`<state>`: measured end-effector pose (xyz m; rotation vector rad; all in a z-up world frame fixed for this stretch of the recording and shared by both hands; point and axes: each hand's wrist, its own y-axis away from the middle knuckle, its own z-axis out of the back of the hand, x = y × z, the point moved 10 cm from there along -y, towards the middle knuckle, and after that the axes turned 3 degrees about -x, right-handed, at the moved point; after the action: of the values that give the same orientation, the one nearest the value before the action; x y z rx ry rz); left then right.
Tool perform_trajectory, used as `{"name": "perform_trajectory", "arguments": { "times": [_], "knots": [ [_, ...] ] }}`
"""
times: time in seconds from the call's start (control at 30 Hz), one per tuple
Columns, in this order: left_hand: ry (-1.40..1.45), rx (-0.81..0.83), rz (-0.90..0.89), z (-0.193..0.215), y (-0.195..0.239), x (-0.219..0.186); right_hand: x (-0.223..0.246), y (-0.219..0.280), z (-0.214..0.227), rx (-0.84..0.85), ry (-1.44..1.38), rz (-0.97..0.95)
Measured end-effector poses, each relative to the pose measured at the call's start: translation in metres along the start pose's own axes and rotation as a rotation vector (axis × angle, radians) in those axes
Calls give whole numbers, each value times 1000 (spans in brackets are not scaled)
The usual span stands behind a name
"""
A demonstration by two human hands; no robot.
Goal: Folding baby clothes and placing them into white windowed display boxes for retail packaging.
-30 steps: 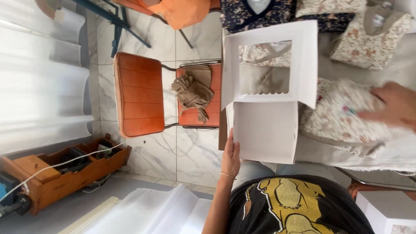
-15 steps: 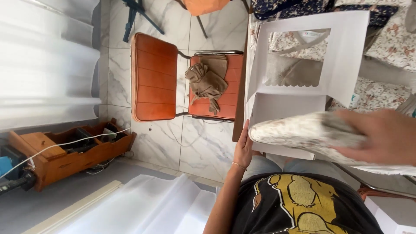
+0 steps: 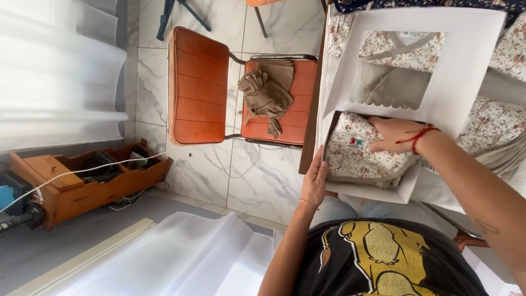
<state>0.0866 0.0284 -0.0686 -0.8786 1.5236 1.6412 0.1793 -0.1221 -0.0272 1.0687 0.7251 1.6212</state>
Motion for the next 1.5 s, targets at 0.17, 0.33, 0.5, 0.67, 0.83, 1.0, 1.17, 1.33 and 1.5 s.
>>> {"name": "perform_trajectory", "arguments": {
  "times": [0.17,0.33,0.5,0.67,0.83,1.0,1.17,1.33,1.5],
  "knots": [
    [-74,4,-81,0,4,-12,4,-15,-18,64,-50,220],
    [-158,6,-51,2,3,3,-22,-78,-51,-285,150,202],
    [-676,-305,-438,5,25,-83,32,88,0,-1444,324,322],
    [-1093,-321,-931,-62,27,-133,12,73,-14,-1219,388,123],
    [-1735,-121,-541,-92,-29,-80,-2,47,-12,-1390,480,13],
    [-1898,27,-262,-100,-44,-59,-26,-1,-42,-800,217,64],
    [-1494,76,-598,-100,-1,-113,-95,71,-43,-501,-330,0],
    [-1084,192,-440,-87,15,-112,-181,89,-13,-854,-456,-130],
    [-809,121,-467,-89,20,-139,-201,41,46,-795,-638,-237]
  ]
}}
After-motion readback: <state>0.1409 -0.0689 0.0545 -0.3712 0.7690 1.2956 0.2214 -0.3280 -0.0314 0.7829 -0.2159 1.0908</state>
